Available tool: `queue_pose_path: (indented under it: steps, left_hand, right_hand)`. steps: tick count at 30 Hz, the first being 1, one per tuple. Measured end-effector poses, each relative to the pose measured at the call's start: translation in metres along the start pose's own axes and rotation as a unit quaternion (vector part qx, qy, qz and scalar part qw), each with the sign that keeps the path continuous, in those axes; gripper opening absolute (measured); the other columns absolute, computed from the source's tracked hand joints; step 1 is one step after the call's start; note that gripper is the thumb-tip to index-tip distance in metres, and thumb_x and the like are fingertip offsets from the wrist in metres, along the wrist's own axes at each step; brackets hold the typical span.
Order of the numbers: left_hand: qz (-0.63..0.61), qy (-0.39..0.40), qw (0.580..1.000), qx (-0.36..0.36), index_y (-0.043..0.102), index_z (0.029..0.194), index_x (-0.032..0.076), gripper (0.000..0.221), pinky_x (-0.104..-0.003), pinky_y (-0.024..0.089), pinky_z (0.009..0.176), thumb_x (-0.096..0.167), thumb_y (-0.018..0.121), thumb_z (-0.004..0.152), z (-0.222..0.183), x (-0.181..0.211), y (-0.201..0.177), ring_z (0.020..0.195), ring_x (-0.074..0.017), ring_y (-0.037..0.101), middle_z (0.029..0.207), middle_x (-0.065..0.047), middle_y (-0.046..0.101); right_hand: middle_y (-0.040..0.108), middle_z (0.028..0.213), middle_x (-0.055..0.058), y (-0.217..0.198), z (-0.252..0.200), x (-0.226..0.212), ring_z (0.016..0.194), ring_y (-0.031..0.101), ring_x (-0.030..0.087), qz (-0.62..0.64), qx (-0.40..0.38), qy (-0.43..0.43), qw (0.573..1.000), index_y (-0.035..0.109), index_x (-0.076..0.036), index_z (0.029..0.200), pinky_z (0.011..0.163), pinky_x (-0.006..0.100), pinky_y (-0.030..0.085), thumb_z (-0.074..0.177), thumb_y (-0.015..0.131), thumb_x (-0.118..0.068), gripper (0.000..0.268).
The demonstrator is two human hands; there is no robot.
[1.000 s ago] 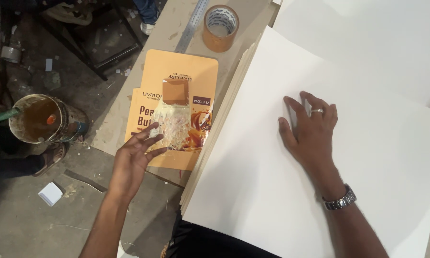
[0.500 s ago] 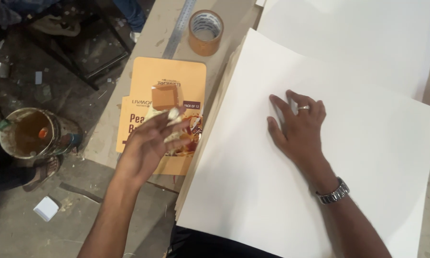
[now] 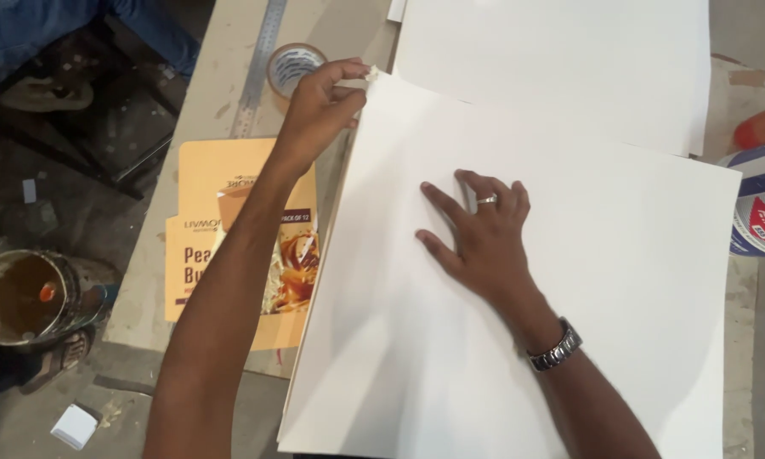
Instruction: Stack and organize large sheets of paper on a work surface.
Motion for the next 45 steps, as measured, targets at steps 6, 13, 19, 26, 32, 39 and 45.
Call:
queue_pose_path:
  steps: [6, 13, 19, 26, 32, 39, 45]
  left_hand:
    - [0.021, -0.006, 1.0, 0.005, 0.067, 0.124, -0.001, 0.035, -0.024, 0.061, 0.068, 0.007, 0.063, 0.09, 0.014, -0.007, -0.002, 0.092, -0.0084, 0.067, 0.151, -0.012, 0.056]
    - [0.05, -0.005, 0.999, 0.005, 0.069, 0.122, 0.0, 0.032, -0.022, 0.059, 0.065, 0.005, 0.063, 0.091, 0.018, -0.012, 0.0, 0.08, -0.0035, 0.061, 0.152, -0.015, 0.054]
    - [0.074, -0.013, 0.997, -0.001, 0.07, 0.118, 0.0, 0.03, -0.024, 0.062, 0.064, 0.006, 0.063, 0.089, 0.021, -0.013, -0.003, 0.076, -0.0043, 0.061, 0.155, -0.017, 0.052]
    - [0.053, -0.023, 0.998, -0.009, 0.071, 0.113, 0.0, 0.025, -0.025, 0.066, 0.072, 0.012, 0.061, 0.094, 0.009, -0.008, -0.007, 0.103, -0.008, 0.072, 0.161, -0.014, 0.043]
    - [-0.01, -0.054, 0.998, 0.011, 0.072, 0.117, 0.004, 0.031, -0.027, 0.061, 0.074, 0.016, 0.055, 0.095, 0.02, -0.007, -0.002, 0.102, -0.0113, 0.069, 0.159, -0.009, 0.046]
    - [0.012, -0.058, 0.998, 0.017, 0.074, 0.115, 0.005, 0.028, -0.025, 0.06, 0.075, 0.015, 0.057, 0.095, 0.02, -0.019, -0.002, 0.1, -0.0078, 0.068, 0.157, -0.009, 0.051]
    - [0.034, -0.069, 0.997, 0.013, 0.074, 0.116, 0.005, 0.027, -0.023, 0.06, 0.073, 0.012, 0.059, 0.095, -0.002, -0.019, -0.003, 0.091, -0.0067, 0.067, 0.151, -0.01, 0.059]
  right_hand:
    - [0.046, 0.146, 0.016, 0.0, 0.002, -0.001, 0.136, 0.031, 0.035, 0.004, -0.007, -0.004, 1.0, 0.062, -0.025, 0.143, 0.113, 0.07, 0.017, 0.096, 0.066, -0.052, 0.055]
    - [0.045, 0.145, 0.016, 0.001, 0.002, -0.001, 0.136, 0.032, 0.036, 0.007, -0.013, -0.004, 1.0, 0.06, -0.025, 0.145, 0.114, 0.07, 0.016, 0.096, 0.064, -0.054, 0.057]
    - [0.044, 0.145, 0.016, 0.0, 0.002, -0.001, 0.136, 0.032, 0.036, 0.007, -0.016, -0.001, 1.0, 0.06, -0.025, 0.146, 0.115, 0.07, 0.016, 0.097, 0.064, -0.055, 0.057]
    - [0.044, 0.144, 0.016, 0.003, 0.001, 0.0, 0.136, 0.032, 0.036, 0.015, -0.023, 0.006, 1.0, 0.06, -0.025, 0.145, 0.114, 0.071, 0.015, 0.096, 0.064, -0.056, 0.058]
    - [0.044, 0.145, 0.016, 0.002, 0.002, 0.0, 0.136, 0.031, 0.037, 0.004, -0.021, 0.003, 1.0, 0.06, -0.026, 0.144, 0.114, 0.071, 0.014, 0.096, 0.063, -0.056, 0.057]
    - [0.044, 0.145, 0.016, 0.002, 0.003, 0.0, 0.135, 0.031, 0.036, 0.007, -0.025, 0.005, 1.0, 0.06, -0.026, 0.145, 0.114, 0.07, 0.014, 0.096, 0.063, -0.055, 0.057]
    - [0.044, 0.145, 0.016, 0.002, 0.002, 0.0, 0.136, 0.031, 0.036, 0.014, -0.023, 0.006, 1.0, 0.06, -0.026, 0.145, 0.114, 0.07, 0.015, 0.096, 0.064, -0.055, 0.057]
Point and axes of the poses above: each hand's wrist, its own z-axis towards the middle knuckle, its own y-axis out of the palm, x = y × z, the point moved 5 cm from there along z, towards the middle knuckle
